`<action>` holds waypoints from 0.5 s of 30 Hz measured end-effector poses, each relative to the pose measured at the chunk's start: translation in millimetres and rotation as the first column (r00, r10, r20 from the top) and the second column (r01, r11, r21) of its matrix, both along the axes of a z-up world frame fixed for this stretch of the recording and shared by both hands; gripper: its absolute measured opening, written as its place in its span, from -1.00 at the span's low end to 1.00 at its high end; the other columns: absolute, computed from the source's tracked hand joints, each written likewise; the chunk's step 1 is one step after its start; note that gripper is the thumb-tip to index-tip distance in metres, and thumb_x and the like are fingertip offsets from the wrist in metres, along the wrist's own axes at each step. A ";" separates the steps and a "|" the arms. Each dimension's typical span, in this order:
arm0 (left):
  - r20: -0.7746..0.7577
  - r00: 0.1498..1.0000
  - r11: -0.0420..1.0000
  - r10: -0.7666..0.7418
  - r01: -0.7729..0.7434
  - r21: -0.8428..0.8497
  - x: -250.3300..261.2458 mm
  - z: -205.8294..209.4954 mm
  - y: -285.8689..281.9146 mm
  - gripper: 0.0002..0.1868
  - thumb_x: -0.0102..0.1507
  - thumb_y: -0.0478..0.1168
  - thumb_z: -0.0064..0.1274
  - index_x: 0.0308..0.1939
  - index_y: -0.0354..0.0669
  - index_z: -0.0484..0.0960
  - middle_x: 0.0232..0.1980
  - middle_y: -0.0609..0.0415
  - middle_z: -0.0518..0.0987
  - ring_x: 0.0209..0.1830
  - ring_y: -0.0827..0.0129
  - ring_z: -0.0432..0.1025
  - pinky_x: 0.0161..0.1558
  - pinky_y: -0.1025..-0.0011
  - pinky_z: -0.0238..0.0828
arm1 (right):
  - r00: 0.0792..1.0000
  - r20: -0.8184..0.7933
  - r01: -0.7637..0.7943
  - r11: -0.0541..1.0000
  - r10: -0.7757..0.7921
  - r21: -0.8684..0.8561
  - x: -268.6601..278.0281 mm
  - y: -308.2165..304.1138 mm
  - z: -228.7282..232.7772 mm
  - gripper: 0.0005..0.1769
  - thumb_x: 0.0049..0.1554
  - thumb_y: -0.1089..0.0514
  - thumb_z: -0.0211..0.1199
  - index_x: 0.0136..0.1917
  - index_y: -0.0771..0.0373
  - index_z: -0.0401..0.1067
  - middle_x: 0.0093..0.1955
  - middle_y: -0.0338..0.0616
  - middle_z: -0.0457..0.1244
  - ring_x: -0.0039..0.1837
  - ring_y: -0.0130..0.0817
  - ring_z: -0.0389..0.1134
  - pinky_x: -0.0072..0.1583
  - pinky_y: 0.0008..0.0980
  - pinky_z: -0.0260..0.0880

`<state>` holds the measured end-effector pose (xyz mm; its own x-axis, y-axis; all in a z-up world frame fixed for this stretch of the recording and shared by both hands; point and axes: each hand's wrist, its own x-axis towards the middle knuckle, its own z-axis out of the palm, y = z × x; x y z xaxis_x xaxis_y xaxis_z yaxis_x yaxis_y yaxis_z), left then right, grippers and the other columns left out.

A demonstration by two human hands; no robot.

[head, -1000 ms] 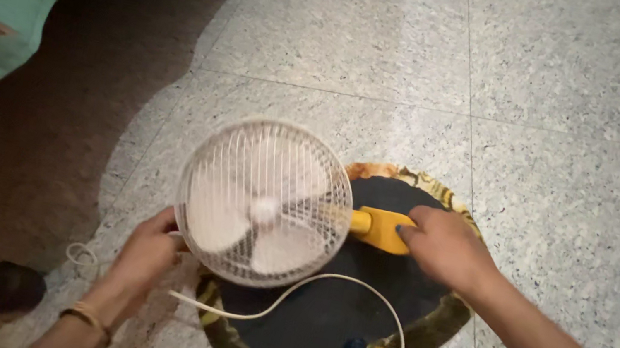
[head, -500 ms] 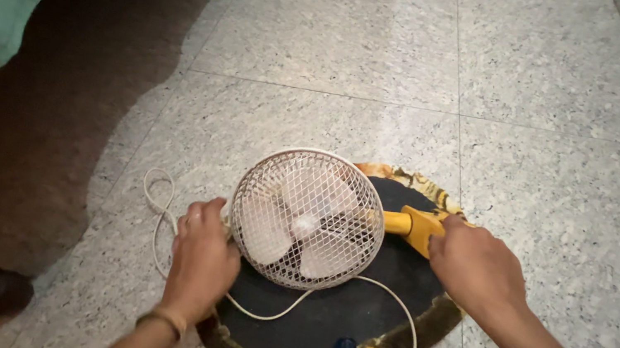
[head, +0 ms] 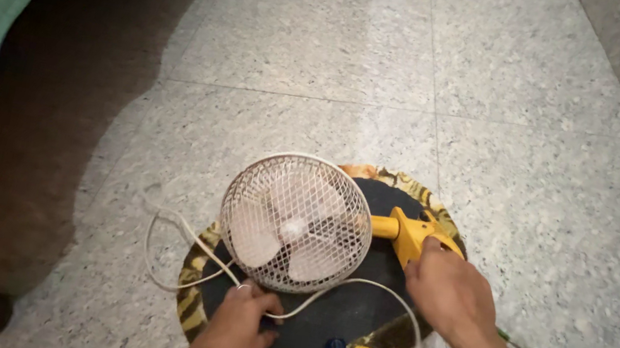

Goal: The person uses a green screwdriver to loosen and remove screws from the yellow base of a small white electric fan. They repeatedly adjust the fan's position and continue unscrewing the base throughout the clip.

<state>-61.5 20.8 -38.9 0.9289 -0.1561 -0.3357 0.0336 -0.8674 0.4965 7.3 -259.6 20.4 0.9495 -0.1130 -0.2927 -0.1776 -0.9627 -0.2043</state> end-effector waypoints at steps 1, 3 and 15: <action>-0.011 1.000 1.000 -0.017 0.017 -0.016 1.1 -3.4 -3.4 -0.79 0.09 -0.30 0.24 -0.19 0.02 0.70 0.10 0.00 0.51 0.24 0.07 0.34 0.30 0.26 0.30 | 1.000 -0.011 0.021 1.000 -0.021 -0.003 0.1 -4.2 -0.1 -0.63 0.20 -0.06 0.07 0.13 0.22 0.37 0.02 0.15 0.40 0.11 0.11 0.44 0.19 0.07 0.41; -0.014 0.995 0.990 -0.099 0.097 -0.098 1.3 -6.4 -8.9 -0.77 0.07 -0.44 0.09 -0.33 -0.02 0.73 0.11 -0.01 0.51 0.24 0.08 0.34 0.29 0.28 0.29 | 0.998 -0.029 0.062 0.998 -0.063 -0.009 5.5 -15.7 0.8 -0.61 0.19 -0.08 0.09 0.16 0.19 0.36 0.07 0.13 0.39 0.14 0.11 0.42 0.19 0.07 0.41; -0.034 0.936 0.928 -0.350 0.341 -0.151 34.6 -3.7 -42.5 -0.81 0.01 -0.42 0.08 -0.37 -0.11 0.72 -0.03 -0.10 0.69 0.10 0.07 0.52 0.27 0.34 0.38 | 0.958 -0.027 0.279 0.947 -0.286 -0.160 -35.7 -153.0 -21.5 -0.54 0.21 -0.12 0.11 0.30 0.11 0.30 0.05 0.11 0.42 0.13 0.10 0.47 0.17 0.06 0.47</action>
